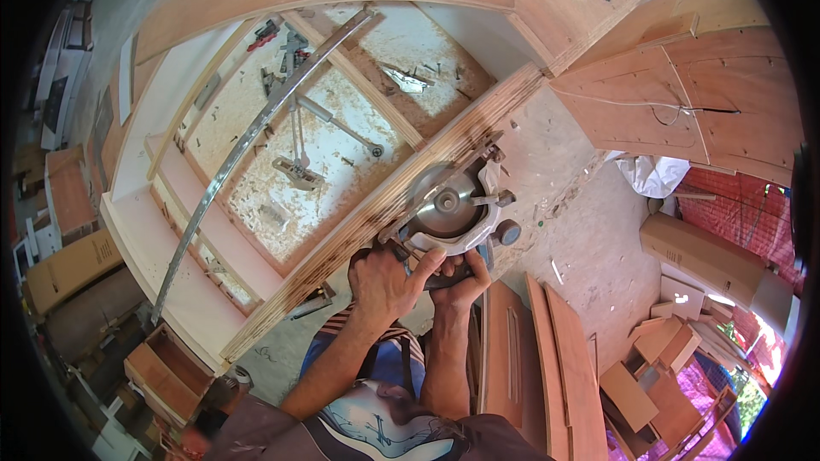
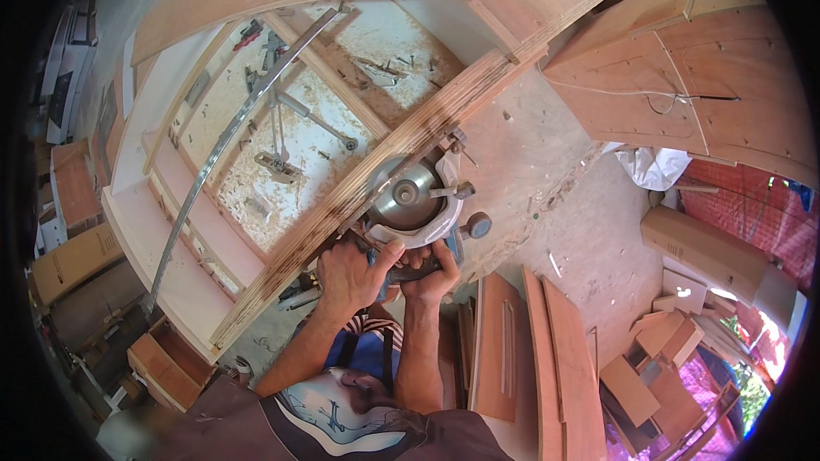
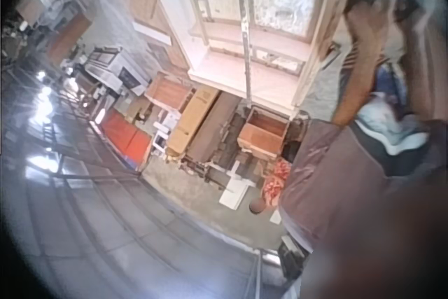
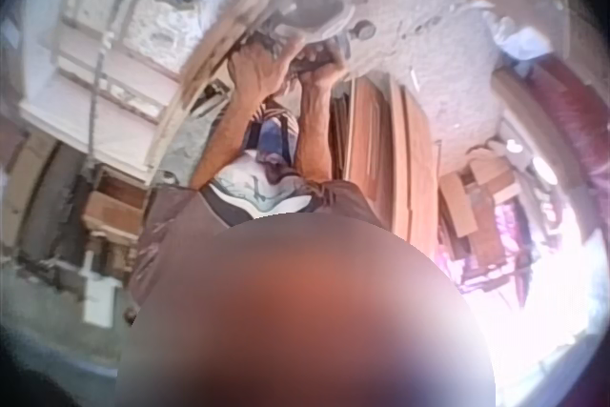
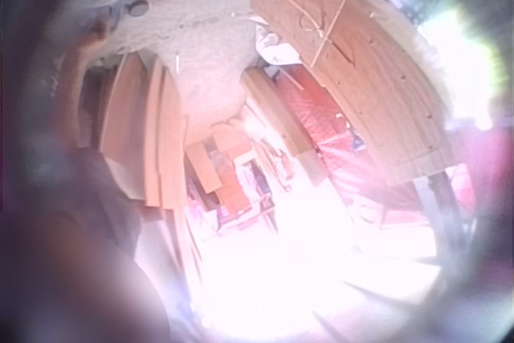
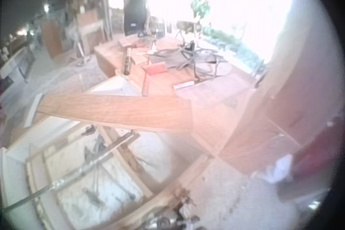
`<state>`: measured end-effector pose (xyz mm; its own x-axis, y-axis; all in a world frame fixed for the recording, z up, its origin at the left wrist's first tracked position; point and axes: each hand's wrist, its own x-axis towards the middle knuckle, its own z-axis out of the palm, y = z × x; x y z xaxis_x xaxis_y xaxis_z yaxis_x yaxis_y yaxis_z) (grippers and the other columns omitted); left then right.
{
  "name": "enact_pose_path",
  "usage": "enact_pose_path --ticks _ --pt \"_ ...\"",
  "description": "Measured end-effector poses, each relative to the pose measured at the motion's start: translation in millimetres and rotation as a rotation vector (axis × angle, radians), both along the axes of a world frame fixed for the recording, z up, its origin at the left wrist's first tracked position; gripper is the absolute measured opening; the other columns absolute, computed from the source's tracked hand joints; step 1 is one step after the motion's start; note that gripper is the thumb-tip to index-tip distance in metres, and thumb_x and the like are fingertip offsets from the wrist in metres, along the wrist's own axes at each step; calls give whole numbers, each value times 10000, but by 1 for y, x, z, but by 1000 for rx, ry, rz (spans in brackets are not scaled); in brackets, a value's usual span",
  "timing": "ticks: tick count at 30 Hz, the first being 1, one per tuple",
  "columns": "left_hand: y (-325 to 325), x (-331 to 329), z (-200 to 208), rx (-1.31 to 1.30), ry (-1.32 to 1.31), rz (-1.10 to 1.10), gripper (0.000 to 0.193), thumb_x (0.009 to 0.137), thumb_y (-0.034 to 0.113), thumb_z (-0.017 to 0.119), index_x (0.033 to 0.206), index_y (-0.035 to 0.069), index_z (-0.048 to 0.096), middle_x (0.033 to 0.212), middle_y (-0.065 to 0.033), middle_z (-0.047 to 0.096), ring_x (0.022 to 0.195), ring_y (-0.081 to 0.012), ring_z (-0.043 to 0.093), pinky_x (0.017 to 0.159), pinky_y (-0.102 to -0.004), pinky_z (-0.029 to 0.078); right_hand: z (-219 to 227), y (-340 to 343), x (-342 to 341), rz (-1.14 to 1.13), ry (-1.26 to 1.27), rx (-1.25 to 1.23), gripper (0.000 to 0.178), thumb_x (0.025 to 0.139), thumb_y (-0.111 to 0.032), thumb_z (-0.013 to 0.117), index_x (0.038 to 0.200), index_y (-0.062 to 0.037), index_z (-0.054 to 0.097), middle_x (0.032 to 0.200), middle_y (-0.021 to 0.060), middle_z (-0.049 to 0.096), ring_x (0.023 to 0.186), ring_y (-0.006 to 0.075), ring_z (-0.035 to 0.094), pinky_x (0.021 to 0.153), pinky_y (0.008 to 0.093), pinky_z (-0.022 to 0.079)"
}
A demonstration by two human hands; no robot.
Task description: The person uses a handheld router to shape the edge of a wooden panel, then switches to a cordless drill to drive screws into the panel. A second person assists by holding the panel steady during drilling.
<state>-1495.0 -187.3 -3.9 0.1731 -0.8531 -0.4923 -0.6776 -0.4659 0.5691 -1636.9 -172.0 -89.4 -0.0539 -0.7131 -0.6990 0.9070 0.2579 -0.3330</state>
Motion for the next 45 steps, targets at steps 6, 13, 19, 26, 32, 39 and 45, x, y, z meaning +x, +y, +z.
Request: enact_pose_path --ticks 6,13,19,26,32,39,45 --pt "0 -2 -4 -12 -13 6 823 959 770 582 1247 10 713 1052 -249 772 969 -469 752 853 -556 582 2 -3 -1 1 -4 -20 274 1026 -267 537 808 -102 531 698 29 534 631 177 501 628 346 433" --pt "-4 -5 -3 -65 -1 30 807 956 763 598 1235 17 721 1087 -243 769 1014 -466 742 889 -550 575 5 -8 -2 15 25 10 292 1021 -292 544 796 -106 528 656 41 528 623 194 508 610 358 426" --pt "-8 -6 1 -5 11 22 813 957 760 602 1239 6 714 1103 -241 766 1025 -466 738 897 -547 572 5 -11 -4 12 33 12 294 1019 -296 549 796 -105 532 658 39 532 622 192 512 609 356 429" --pt "-9 -8 -3 -102 16 40 833 952 767 600 1244 -5 712 1064 -238 775 1006 -462 747 891 -547 576 2 -11 -6 -28 -25 3 243 1027 -247 541 845 -85 550 736 20 538 625 154 502 611 336 426" --pt "-12 -10 1 -42 -37 15 862 949 789 578 1248 -6 724 1012 -253 779 949 -477 756 856 -561 588 3 -14 -8 -26 -19 9 242 1030 -248 542 853 -82 554 740 10 533 625 146 501 607 331 423" --pt "-17 -12 1 -51 6 21 850 957 778 579 1261 -4 716 1042 -258 774 981 -492 746 872 -566 581 6 -18 -9 -23 -14 1 244 1027 -251 548 845 -89 549 734 4 529 622 144 499 602 333 420" --pt "-16 -14 -1 -50 -9 23 809 967 756 586 1247 10 720 1083 -251 770 1014 -473 741 899 -563 571 4 -21 -12 -17 -10 16 242 1026 -253 544 842 -94 544 728 8 529 613 143 487 603 331 416"
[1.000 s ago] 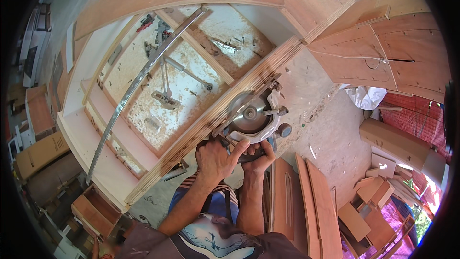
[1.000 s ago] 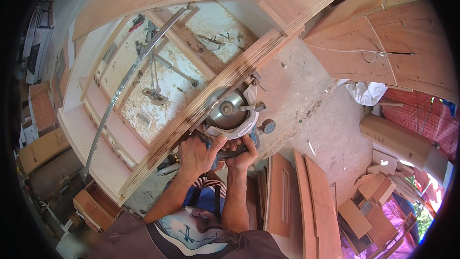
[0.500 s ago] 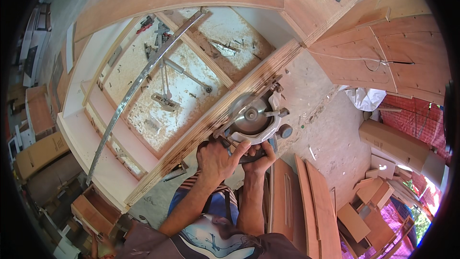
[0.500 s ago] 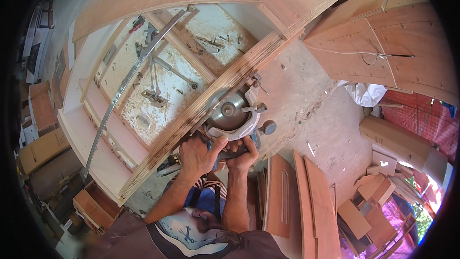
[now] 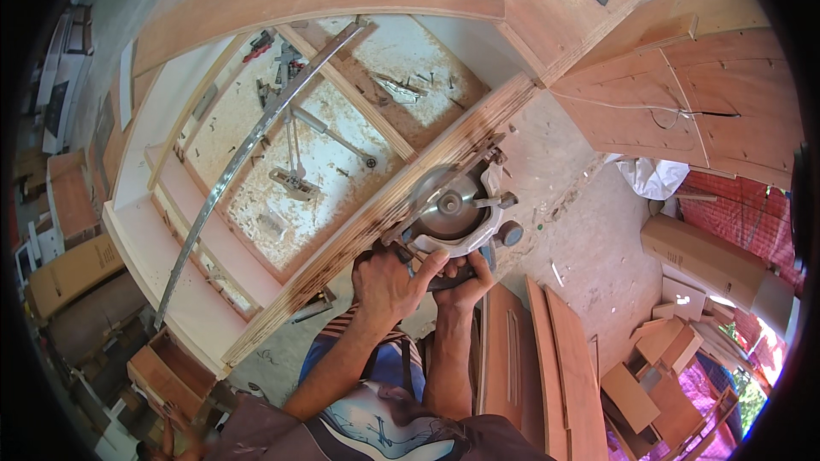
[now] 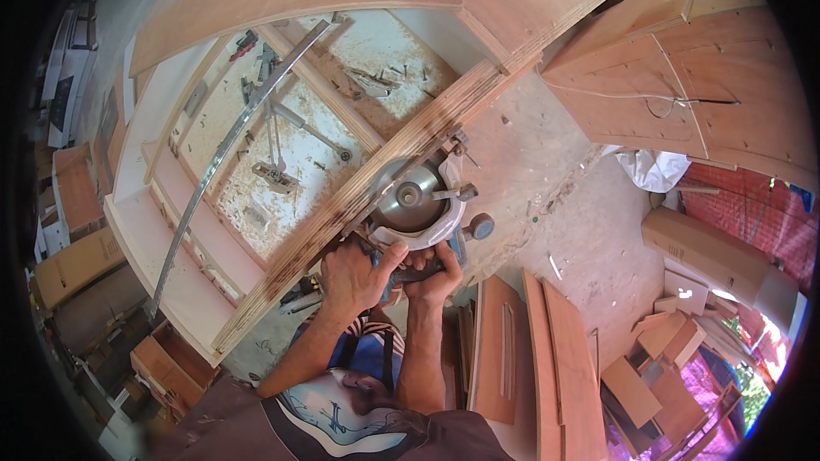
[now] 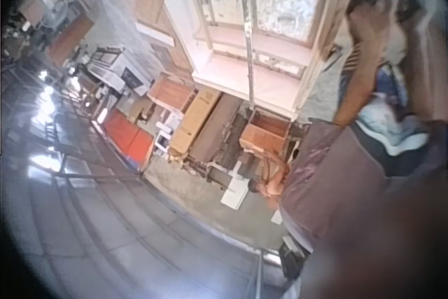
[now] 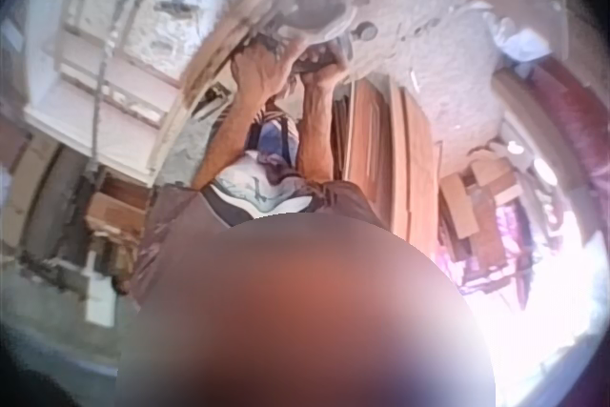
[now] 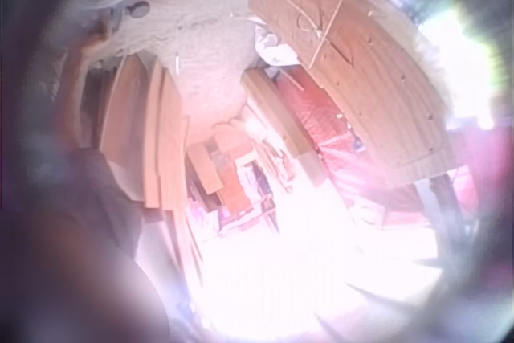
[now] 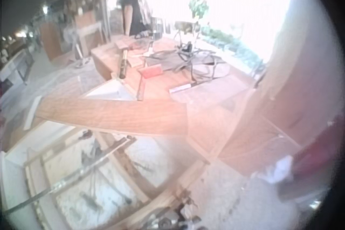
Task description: The person uses a handheld router to shape the edge of a wooden panel, then switches to a cordless drill to drive screws into the panel. A second person assists by holding the panel steady during drilling.
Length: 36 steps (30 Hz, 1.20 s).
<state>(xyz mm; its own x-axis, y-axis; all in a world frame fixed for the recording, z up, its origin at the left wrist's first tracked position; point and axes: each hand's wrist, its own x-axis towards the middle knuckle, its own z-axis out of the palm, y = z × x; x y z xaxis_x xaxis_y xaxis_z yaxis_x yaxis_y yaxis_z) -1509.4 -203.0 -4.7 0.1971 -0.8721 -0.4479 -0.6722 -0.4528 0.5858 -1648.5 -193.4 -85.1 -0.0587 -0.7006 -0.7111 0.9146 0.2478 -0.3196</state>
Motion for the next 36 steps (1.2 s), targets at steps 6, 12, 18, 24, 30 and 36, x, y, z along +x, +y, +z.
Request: enact_pose_path --ticks 6,12,18,24,30,36 --pt "0 -2 -9 -41 -26 -3 802 964 750 597 1230 4 726 1054 -255 770 984 -480 742 879 -561 573 3 -4 -1 11 22 0 237 1024 -255 545 849 -95 547 725 11 535 607 139 477 596 326 403" --pt "-6 -5 -5 -20 6 10 823 951 755 611 1204 -19 730 1010 -276 765 948 -486 746 862 -558 576 3 -8 -4 1 16 13 226 1024 -252 539 865 -93 552 734 8 528 612 139 475 601 324 408" --pt "-12 -7 0 -11 -14 7 856 942 765 615 1232 -34 715 1011 -285 762 956 -492 747 864 -565 577 -1 -9 -6 -2 -4 1 236 1022 -259 536 859 -90 543 735 9 522 613 142 474 606 325 413" --pt "-13 -7 -1 9 18 4 877 939 794 589 1241 -18 723 1031 -272 767 949 -477 756 851 -551 588 0 -11 -7 4 21 0 251 1020 -265 540 835 -94 540 710 22 531 608 154 482 603 333 414" --pt "-14 -7 -7 81 16 -27 935 929 850 546 1238 -10 743 1074 -272 768 945 -462 765 840 -537 601 2 -16 -8 3 41 9 239 1024 -255 542 853 -89 559 717 18 534 603 151 492 603 332 418" --pt "-19 -13 -6 3 -14 -15 827 958 767 589 1201 -9 741 936 -246 782 874 -460 766 809 -543 595 2 -21 -13 2 21 6 236 1034 -252 533 865 -90 563 739 8 534 615 143 495 606 332 425"
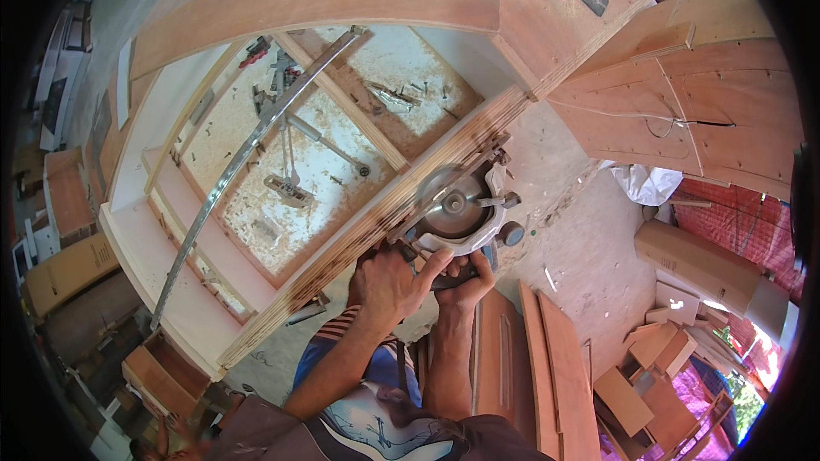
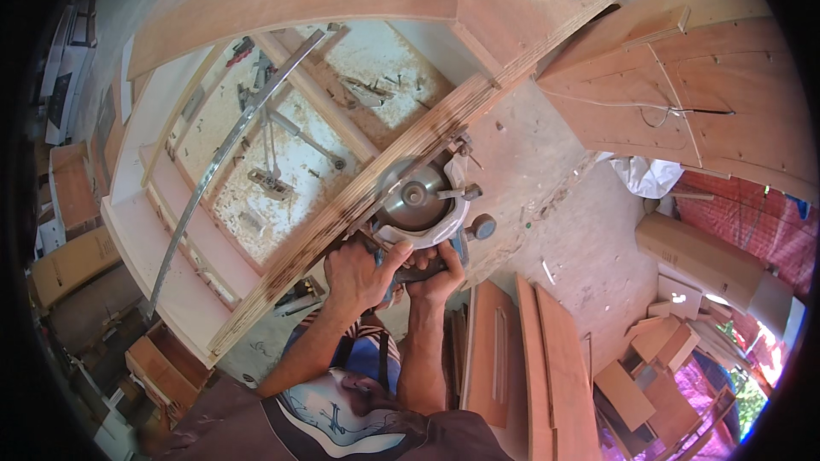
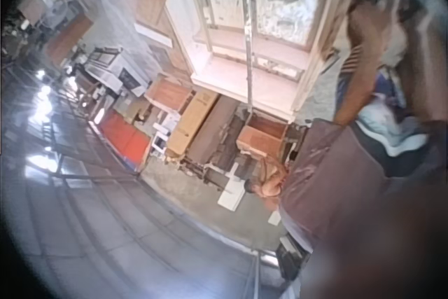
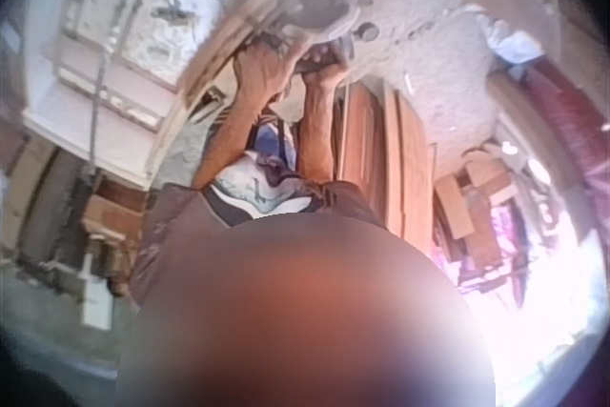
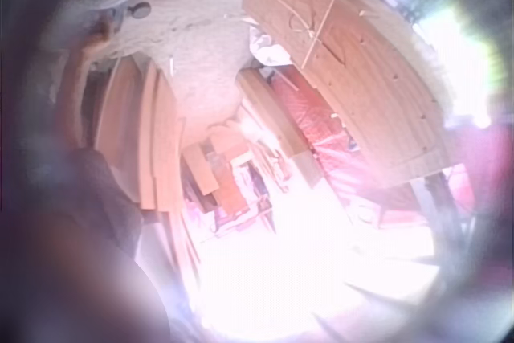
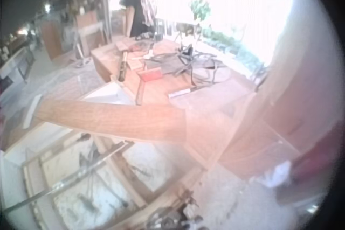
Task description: The person uses a handheld router to shape the edge of a wooden panel, then switches to a cordless drill to drive screws into the panel. A second person assists by holding the panel steady during drilling.
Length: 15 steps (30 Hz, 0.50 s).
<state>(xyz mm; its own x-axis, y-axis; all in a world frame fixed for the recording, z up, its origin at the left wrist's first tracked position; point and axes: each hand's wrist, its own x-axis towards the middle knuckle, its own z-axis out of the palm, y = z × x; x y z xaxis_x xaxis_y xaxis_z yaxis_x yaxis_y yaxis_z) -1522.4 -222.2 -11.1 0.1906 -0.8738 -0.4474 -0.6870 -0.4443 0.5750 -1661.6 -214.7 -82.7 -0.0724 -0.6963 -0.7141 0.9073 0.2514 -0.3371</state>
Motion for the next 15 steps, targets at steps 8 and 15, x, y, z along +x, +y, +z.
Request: enact_pose_path --ticks 8,15 --pt "-12 -6 6 -16 31 30 874 947 774 600 1210 -51 714 937 -283 766 876 -481 762 809 -558 597 0 -8 -6 3 -6 -11 246 1037 -251 515 852 -94 551 733 12 528 621 146 494 607 337 429" --pt "-17 -10 5 11 38 28 851 947 777 596 1196 -25 730 938 -280 767 870 -475 763 806 -556 599 3 -16 -9 11 18 -16 256 1035 -258 514 842 -93 548 723 17 532 614 152 496 606 342 435"
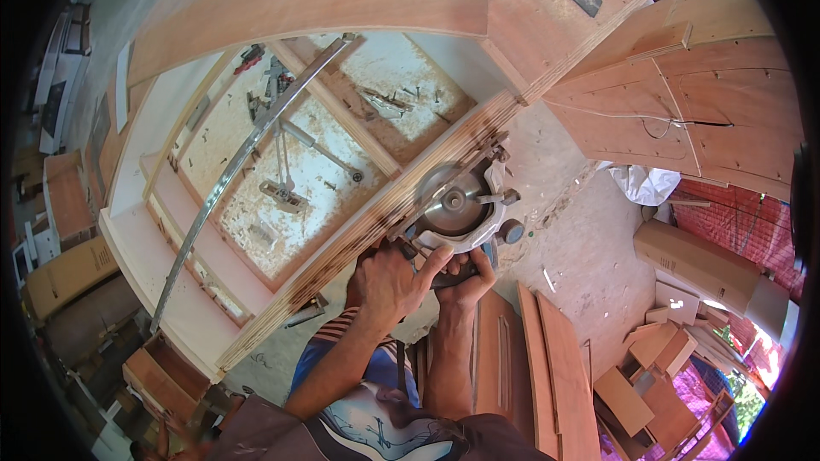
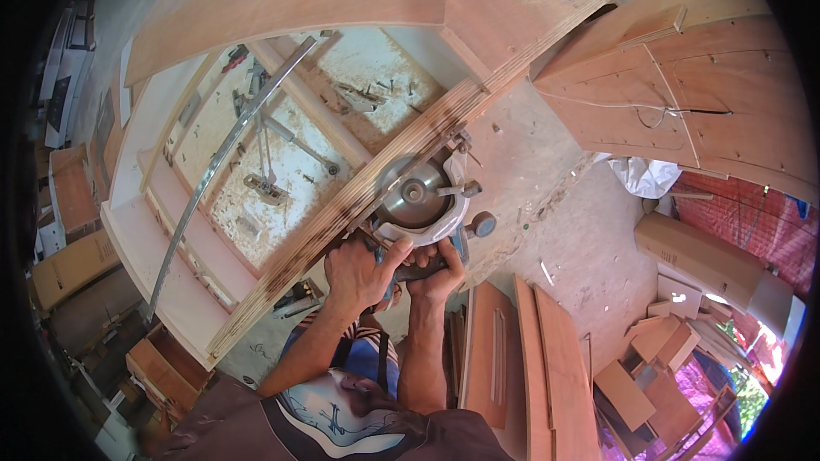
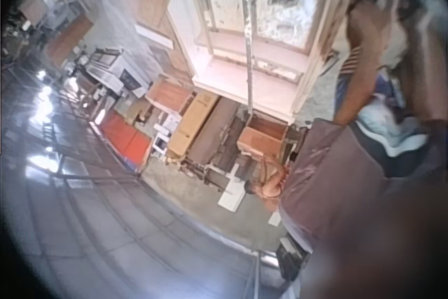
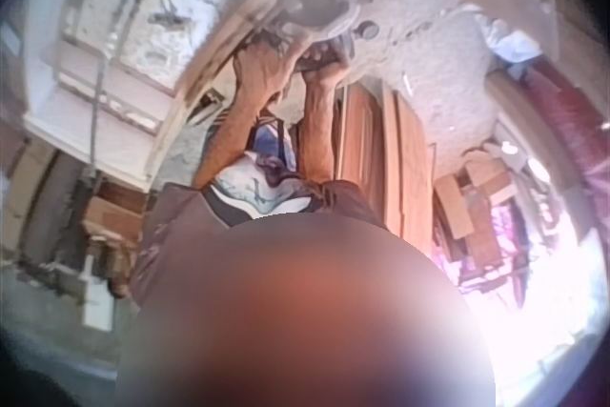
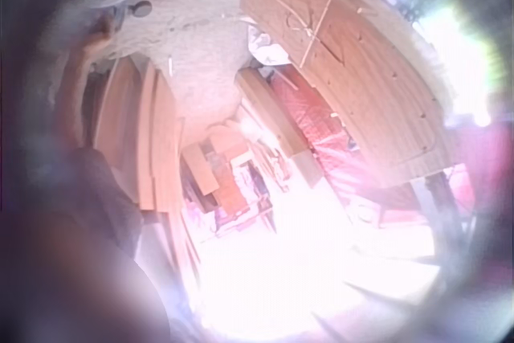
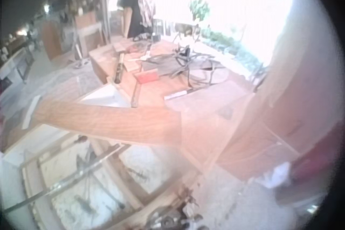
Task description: The person uses a handheld router to shape the edge of a wooden panel, then switches to a cordless drill to drive screws into the panel. A second person assists by holding the panel steady during drilling.
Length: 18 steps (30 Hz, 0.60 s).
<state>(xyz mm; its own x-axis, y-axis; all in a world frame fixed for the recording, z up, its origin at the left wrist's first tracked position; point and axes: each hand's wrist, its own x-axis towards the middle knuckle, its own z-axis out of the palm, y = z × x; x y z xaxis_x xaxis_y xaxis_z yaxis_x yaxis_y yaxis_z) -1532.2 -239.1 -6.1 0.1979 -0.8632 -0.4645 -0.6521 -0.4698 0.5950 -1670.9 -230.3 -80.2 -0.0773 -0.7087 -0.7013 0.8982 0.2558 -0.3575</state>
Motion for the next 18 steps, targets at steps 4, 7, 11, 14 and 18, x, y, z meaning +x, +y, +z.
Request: enact_pose_path --ticks 4,7,11,14,18 --pt "-3 -3 -1 -17 1 5 843 946 781 594 1187 -15 739 949 -275 770 875 -476 763 811 -559 597 0 -4 -2 -18 -22 -25 262 1033 -266 514 838 -94 545 716 20 533 612 157 495 601 340 431" --pt "-5 -4 -1 -26 -6 11 836 945 779 597 1182 -10 744 961 -272 773 885 -473 764 815 -559 596 1 -5 -3 16 4 -35 260 1031 -268 519 840 -93 546 708 21 533 612 157 496 597 340 421" --pt "-7 -6 -1 4 9 17 832 945 772 607 1177 -14 745 968 -267 776 888 -464 766 816 -554 596 2 -10 -5 9 16 -5 253 1028 -263 523 844 -92 545 704 21 532 610 156 490 599 341 410" --pt "-11 -10 -3 -17 18 29 827 944 768 614 1162 -18 746 963 -257 781 883 -459 767 815 -550 597 3 -15 -8 15 20 -10 251 1029 -261 520 845 -93 542 712 20 531 613 154 486 604 341 408" --pt "-18 -15 -7 59 -61 -8 829 946 770 611 1146 -23 746 960 -253 782 884 -455 768 815 -549 597 5 -23 -13 7 -3 -9 250 1032 -256 517 840 -97 532 721 17 527 624 150 485 612 338 410"
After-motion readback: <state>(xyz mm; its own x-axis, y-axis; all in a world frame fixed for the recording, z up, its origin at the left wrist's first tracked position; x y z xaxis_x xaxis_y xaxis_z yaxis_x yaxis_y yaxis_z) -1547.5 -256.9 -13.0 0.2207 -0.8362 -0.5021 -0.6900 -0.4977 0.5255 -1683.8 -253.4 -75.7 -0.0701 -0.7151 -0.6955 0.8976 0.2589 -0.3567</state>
